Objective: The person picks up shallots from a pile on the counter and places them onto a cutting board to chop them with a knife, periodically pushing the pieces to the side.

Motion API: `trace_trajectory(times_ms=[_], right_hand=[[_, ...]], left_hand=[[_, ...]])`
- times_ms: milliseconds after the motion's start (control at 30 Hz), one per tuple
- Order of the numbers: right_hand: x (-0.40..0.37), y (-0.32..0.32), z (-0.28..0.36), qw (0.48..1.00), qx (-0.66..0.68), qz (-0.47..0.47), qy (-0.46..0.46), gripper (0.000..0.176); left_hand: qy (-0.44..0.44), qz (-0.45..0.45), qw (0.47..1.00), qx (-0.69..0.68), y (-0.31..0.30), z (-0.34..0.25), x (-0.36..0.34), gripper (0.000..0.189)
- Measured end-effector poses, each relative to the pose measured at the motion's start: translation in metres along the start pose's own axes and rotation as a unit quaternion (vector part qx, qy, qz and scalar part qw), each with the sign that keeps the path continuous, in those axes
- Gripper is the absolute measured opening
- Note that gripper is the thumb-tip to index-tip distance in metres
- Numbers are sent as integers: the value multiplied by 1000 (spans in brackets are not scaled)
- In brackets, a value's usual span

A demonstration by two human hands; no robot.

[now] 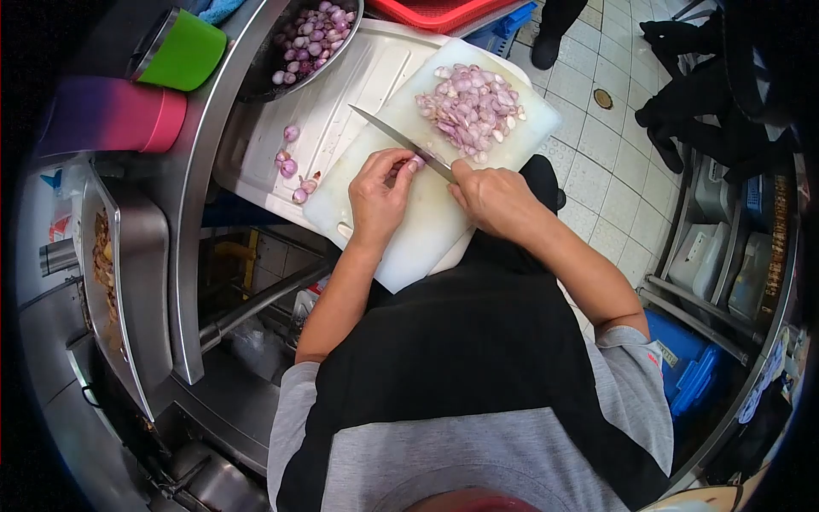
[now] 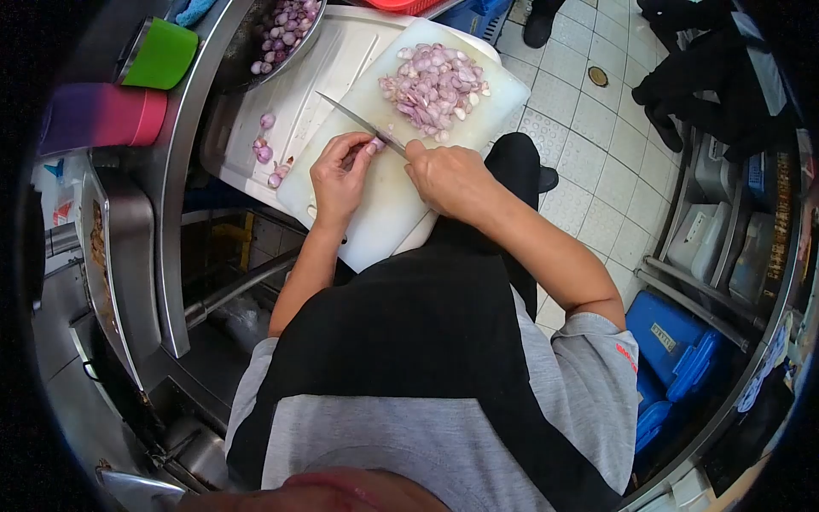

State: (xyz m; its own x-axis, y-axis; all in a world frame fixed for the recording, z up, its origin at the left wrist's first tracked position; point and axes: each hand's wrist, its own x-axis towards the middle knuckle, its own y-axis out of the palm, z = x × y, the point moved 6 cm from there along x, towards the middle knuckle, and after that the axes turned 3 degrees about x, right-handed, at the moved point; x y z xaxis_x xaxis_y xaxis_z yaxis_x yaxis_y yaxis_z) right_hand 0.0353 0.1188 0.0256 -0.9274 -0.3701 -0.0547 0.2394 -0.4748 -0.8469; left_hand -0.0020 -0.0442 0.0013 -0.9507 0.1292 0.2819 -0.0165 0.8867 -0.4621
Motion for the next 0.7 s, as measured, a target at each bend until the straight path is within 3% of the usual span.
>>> trace_trajectory(times_ms=[200, 533, 700], right_hand=[[-32, -30, 12, 999, -13, 35, 19, 23], [1, 7, -2, 1000, 5, -3, 13, 23], [-21, -25, 12, 1000, -10, 22, 10, 23]], left_hand=[[-13, 4, 1000, 0, 0, 1, -1, 13], [-6, -2, 1000, -10, 0, -1, -1, 13], [-7, -7, 1000, -12, 1, 2, -2, 13]])
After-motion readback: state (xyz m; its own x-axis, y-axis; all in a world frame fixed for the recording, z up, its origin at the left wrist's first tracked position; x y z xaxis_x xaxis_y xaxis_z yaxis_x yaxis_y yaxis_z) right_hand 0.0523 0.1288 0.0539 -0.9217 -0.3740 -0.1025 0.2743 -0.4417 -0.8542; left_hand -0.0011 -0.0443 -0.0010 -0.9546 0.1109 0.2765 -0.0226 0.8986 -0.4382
